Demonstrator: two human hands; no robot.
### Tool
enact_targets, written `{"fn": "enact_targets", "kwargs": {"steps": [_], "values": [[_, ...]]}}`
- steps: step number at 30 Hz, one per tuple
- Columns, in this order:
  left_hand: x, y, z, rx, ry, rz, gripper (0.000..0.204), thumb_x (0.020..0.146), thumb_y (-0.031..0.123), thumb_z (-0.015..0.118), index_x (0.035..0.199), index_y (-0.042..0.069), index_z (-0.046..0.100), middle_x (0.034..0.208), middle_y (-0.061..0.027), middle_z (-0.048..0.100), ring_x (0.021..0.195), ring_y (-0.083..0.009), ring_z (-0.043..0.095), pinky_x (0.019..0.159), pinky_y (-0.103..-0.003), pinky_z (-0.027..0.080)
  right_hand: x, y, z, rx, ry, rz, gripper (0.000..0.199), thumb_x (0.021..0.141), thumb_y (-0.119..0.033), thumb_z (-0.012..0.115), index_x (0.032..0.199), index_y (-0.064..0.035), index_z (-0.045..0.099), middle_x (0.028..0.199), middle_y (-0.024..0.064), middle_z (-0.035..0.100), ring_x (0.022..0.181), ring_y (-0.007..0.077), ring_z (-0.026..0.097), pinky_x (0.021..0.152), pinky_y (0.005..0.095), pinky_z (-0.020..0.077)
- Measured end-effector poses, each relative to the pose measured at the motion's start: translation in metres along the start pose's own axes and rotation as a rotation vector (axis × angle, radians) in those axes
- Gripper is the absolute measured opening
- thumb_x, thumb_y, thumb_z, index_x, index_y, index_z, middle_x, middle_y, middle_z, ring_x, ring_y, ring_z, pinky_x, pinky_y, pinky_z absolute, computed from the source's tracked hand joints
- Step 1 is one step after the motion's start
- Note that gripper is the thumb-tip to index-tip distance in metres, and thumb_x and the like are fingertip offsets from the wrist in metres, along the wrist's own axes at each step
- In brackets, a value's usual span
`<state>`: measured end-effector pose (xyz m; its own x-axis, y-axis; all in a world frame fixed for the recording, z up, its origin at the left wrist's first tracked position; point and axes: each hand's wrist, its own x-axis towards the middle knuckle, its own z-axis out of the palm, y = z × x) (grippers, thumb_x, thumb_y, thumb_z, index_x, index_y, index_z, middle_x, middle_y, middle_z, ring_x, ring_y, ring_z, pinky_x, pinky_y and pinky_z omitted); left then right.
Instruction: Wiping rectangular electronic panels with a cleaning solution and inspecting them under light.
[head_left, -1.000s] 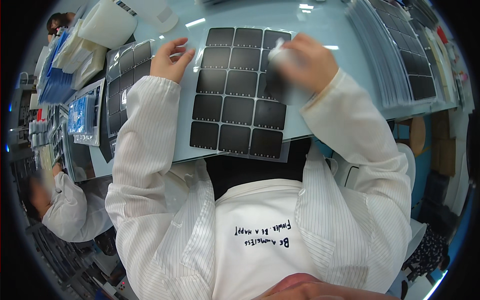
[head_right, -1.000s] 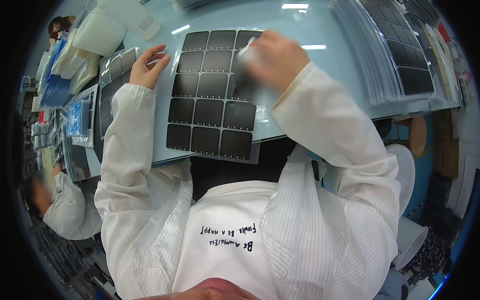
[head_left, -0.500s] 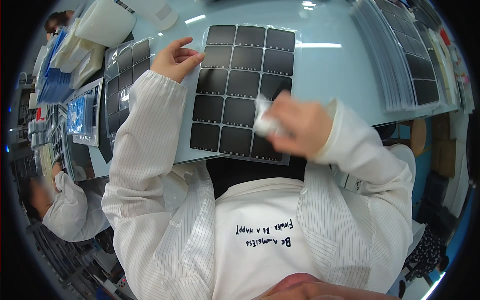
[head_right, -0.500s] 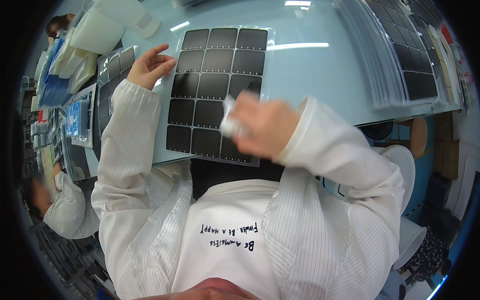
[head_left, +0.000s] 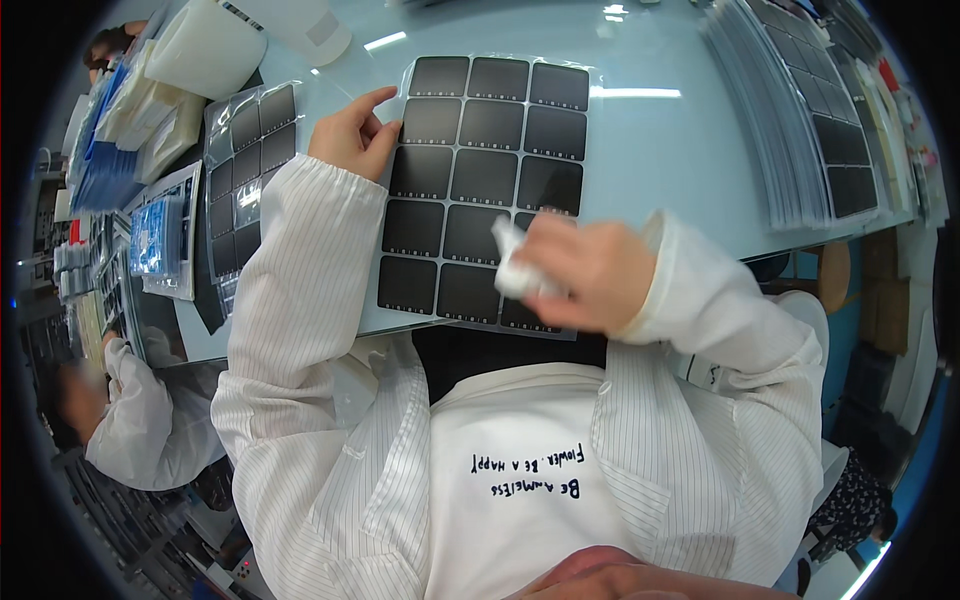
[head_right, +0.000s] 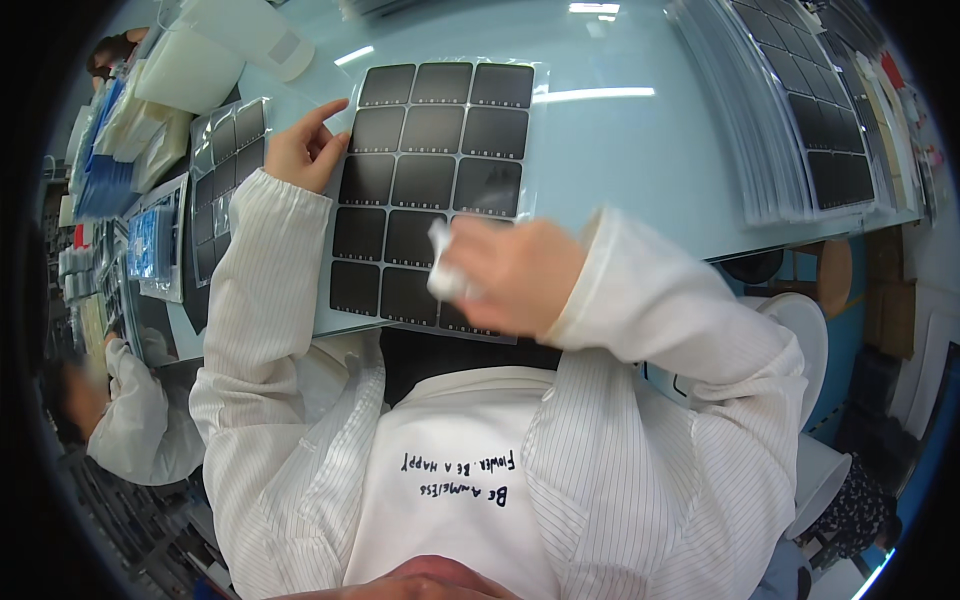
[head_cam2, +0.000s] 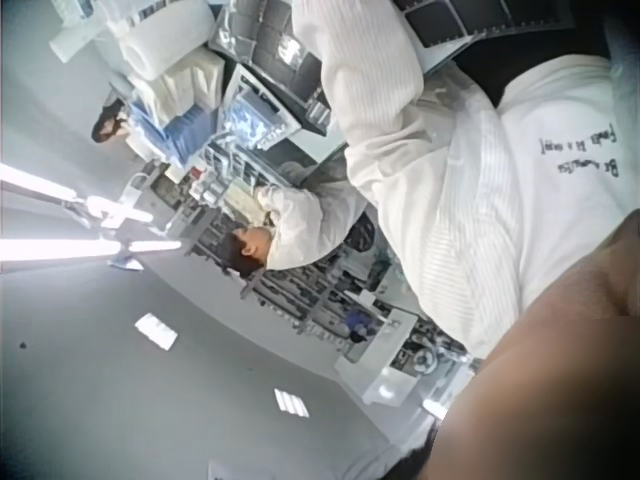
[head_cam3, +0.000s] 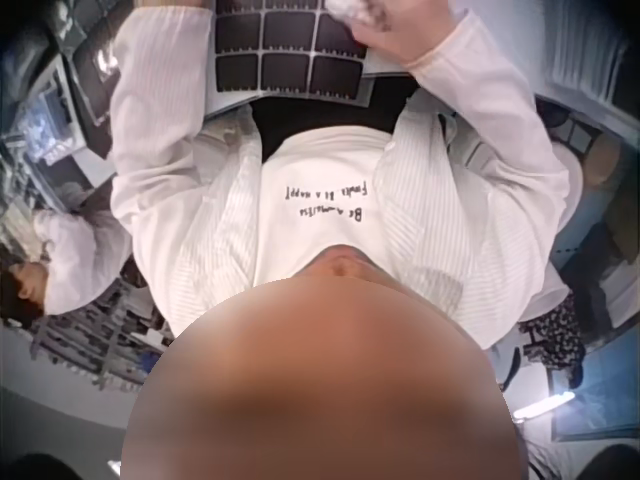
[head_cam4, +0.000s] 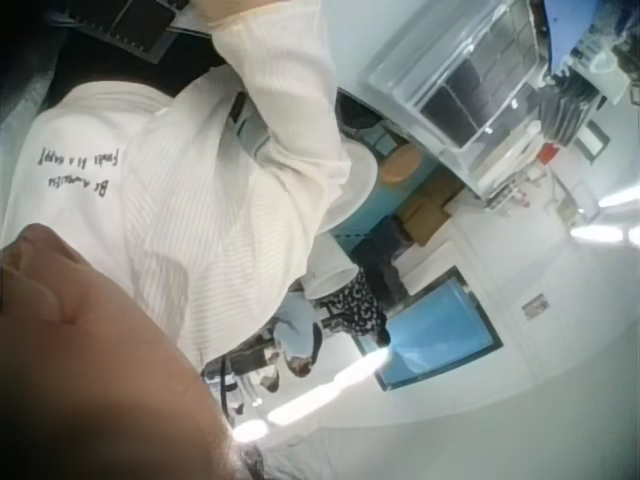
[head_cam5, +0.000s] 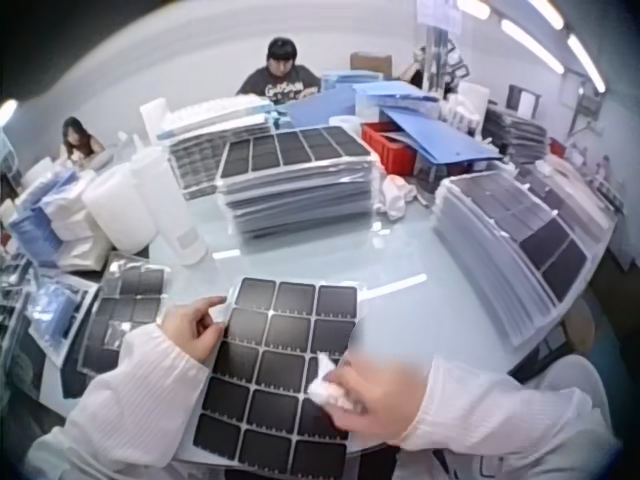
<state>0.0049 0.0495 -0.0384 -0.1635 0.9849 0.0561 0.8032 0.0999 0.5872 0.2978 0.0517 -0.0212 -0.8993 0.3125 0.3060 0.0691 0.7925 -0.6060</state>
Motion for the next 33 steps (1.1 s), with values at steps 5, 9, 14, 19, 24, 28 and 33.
{"fn": "enact_targets", "kwargs": {"steps": [5, 9, 14, 19, 24, 28, 33], "values": [[-0.001, 0.000, -0.002, -0.103, 0.000, -0.003, 0.037, 0.083, 0.011, 0.059, 0.120, 0.006, 0.056, 0.061, -0.0008, 0.052, 0.054, -0.0076, 0.048, 0.056, -0.024, 0.043, 0.016, 0.035, -0.021, -0.051, 0.082, 0.120, 0.030, 0.065, -0.014, 0.068, 0.093, -0.0044, 0.060, 0.081, 0.0081, 0.056, 0.060, 0.0227, 0.058, 0.053, 0.0314, 0.0481], [-0.001, 0.003, -0.002, -0.159, -0.024, -0.022, 0.037, 0.084, 0.010, 0.059, 0.120, 0.006, 0.056, 0.063, 0.0000, 0.052, 0.055, -0.0064, 0.047, 0.055, -0.023, 0.042, 0.025, 0.078, -0.041, -0.338, 0.404, 0.355, 0.029, 0.071, -0.014, 0.067, 0.095, -0.0018, 0.058, 0.079, 0.0104, 0.056, 0.063, 0.0244, 0.058, 0.057, 0.0302, 0.0474], [-0.006, 0.001, -0.002, -0.199, -0.005, -0.026, 0.038, 0.084, 0.010, 0.059, 0.122, 0.007, 0.054, 0.064, 0.0001, 0.052, 0.055, -0.0059, 0.047, 0.056, -0.022, 0.042, 0.021, -0.008, 0.003, -0.087, -0.111, -0.003, 0.033, 0.066, -0.015, 0.070, 0.095, -0.0060, 0.057, 0.077, 0.0090, 0.055, 0.056, 0.0224, 0.058, 0.050, 0.0332, 0.0481], [-0.010, 0.010, -0.009, -0.183, -0.028, -0.069, 0.048, 0.085, 0.009, 0.058, 0.130, 0.008, 0.045, 0.065, -0.0011, 0.053, 0.056, -0.0077, 0.050, 0.059, -0.023, 0.044, 0.042, 0.044, -0.021, -0.103, 0.029, 0.111, 0.036, 0.061, -0.015, 0.071, 0.093, -0.0071, 0.058, 0.079, 0.0089, 0.055, 0.060, 0.0227, 0.059, 0.052, 0.0304, 0.0483], [-0.008, 0.010, -0.009, -0.167, -0.050, -0.064, 0.049, 0.085, 0.011, 0.059, 0.131, 0.009, 0.043, 0.064, -0.0012, 0.052, 0.056, -0.0091, 0.051, 0.059, -0.024, 0.044, 0.062, 0.105, -0.045, -0.385, 0.398, 0.355, 0.026, 0.070, -0.013, 0.068, 0.091, -0.0017, 0.060, 0.080, 0.0088, 0.056, 0.063, 0.0214, 0.057, 0.054, 0.0292, 0.0467], [-0.010, 0.006, -0.007, -0.154, -0.039, -0.060, 0.048, 0.084, 0.012, 0.060, 0.130, 0.010, 0.044, 0.063, -0.0012, 0.051, 0.055, -0.0102, 0.051, 0.058, -0.025, 0.044, 0.069, 0.029, 0.006, -0.068, -0.061, 0.028, 0.032, 0.065, -0.011, 0.068, 0.093, -0.0038, 0.056, 0.082, 0.0088, 0.055, 0.069, 0.0258, 0.060, 0.057, 0.0325, 0.0491], [-0.010, 0.005, -0.010, -0.122, -0.073, -0.023, 0.041, 0.086, 0.013, 0.057, 0.126, 0.011, 0.048, 0.064, -0.0033, 0.054, 0.058, -0.0138, 0.054, 0.061, -0.028, 0.046, 0.095, 0.072, -0.018, -0.016, -0.031, -0.001, 0.030, 0.067, -0.012, 0.069, 0.094, -0.0030, 0.058, 0.082, 0.0091, 0.057, 0.068, 0.0246, 0.060, 0.058, 0.0303, 0.0484]]}}
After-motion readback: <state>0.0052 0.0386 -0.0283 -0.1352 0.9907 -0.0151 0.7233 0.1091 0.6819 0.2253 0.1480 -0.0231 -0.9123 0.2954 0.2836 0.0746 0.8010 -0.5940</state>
